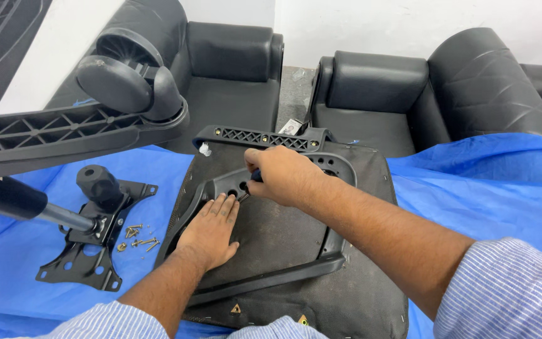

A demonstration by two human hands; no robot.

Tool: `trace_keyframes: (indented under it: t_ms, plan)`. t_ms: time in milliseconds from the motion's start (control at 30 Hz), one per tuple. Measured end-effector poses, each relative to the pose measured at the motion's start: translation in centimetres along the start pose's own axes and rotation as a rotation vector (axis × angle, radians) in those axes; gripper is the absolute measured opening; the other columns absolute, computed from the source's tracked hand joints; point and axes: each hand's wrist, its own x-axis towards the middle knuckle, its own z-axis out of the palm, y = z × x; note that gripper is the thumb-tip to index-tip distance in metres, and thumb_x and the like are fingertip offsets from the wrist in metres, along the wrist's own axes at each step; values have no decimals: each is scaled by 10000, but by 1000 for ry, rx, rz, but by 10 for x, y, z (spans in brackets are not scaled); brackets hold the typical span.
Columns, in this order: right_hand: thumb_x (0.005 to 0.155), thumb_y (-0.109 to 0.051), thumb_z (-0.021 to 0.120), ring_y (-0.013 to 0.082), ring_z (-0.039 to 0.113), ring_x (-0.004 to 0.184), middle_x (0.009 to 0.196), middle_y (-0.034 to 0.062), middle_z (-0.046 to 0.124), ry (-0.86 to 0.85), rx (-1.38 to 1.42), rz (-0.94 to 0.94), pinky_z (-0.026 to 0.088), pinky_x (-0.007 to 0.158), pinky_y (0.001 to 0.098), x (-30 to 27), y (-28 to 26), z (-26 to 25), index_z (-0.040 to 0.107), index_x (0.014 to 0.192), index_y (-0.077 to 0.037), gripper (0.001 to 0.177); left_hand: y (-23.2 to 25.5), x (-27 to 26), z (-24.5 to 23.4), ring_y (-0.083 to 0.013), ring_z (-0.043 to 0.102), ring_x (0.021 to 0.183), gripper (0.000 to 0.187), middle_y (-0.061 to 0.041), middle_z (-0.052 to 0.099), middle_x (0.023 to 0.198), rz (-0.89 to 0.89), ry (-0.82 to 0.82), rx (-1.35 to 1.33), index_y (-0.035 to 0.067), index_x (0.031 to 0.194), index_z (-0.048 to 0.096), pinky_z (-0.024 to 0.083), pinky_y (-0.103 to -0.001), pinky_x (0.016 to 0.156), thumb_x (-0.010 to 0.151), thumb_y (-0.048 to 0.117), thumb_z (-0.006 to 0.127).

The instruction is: The person uses a screwdriver to tighten screws into a black plastic frame component of a chair. The person holds the frame steady with one hand while turning the screwdriver with the other, working on multiple screw holes along the curved edge of the frame.

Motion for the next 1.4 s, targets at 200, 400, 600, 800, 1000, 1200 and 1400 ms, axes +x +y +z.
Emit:
trace_keyframes:
  t_ms: [200,400,600,800,1000,1200,1400]
  plan:
    - [871,-241,744,295,723,968,1017,132,710,98,32,55,599,854,418,-4,-9,8,669,1069,-108,250,-4,-7,-24,-310,-5,1586,1281,-186,5,1713,38,-218,54,-50,1604,10,86,-414,1283,844,734,680]
    - [902,-289,727,311,688,1032,1058,146,686,61,40,110,561,903,437,-4,-17,6,641,1108,-79,306,0,-10,-36,-320,-53,1592,1377,-208,-86,1721,30,-286,64,-54,1608,-58,45,-412,1296,809,748,726]
    - [904,-255,722,292,698,1047,1097,127,695,70,70,115,567,921,419,-5,-9,6,646,1114,-79,284,5,-6,-35,-337,-93,1593,1453,-215,-128,1722,-2,-336,65,-60,1609,-98,39,-422,1296,770,725,792]
    - [848,-217,740,265,697,1029,1063,82,692,49,38,48,565,899,404,-5,5,8,666,1082,-111,267,6,-2,-30,-341,-115,1591,1488,-219,-157,1715,-13,-353,83,-56,1601,-133,23,-426,1297,751,745,791]
    - [1044,-219,630,313,677,1011,1069,148,649,140,103,-57,547,923,427,-4,14,12,670,1101,-83,153,7,-2,-30,-350,-115,1590,1478,-238,-158,1713,-7,-346,96,-74,1601,-124,29,-428,1300,764,739,783]
    - [923,-197,681,267,696,1008,1053,128,673,165,145,74,561,905,400,-5,4,6,608,1140,-54,269,6,0,-29,-353,-132,1586,1471,-235,-174,1709,-6,-374,91,-57,1598,-144,18,-441,1299,770,747,769]
    - [904,-212,724,238,722,998,1033,94,710,186,259,177,579,927,367,-8,-3,7,640,1099,-91,244,6,-1,-29,-350,-123,1590,1482,-232,-159,1712,-8,-358,75,-62,1600,-133,24,-436,1300,754,741,782]
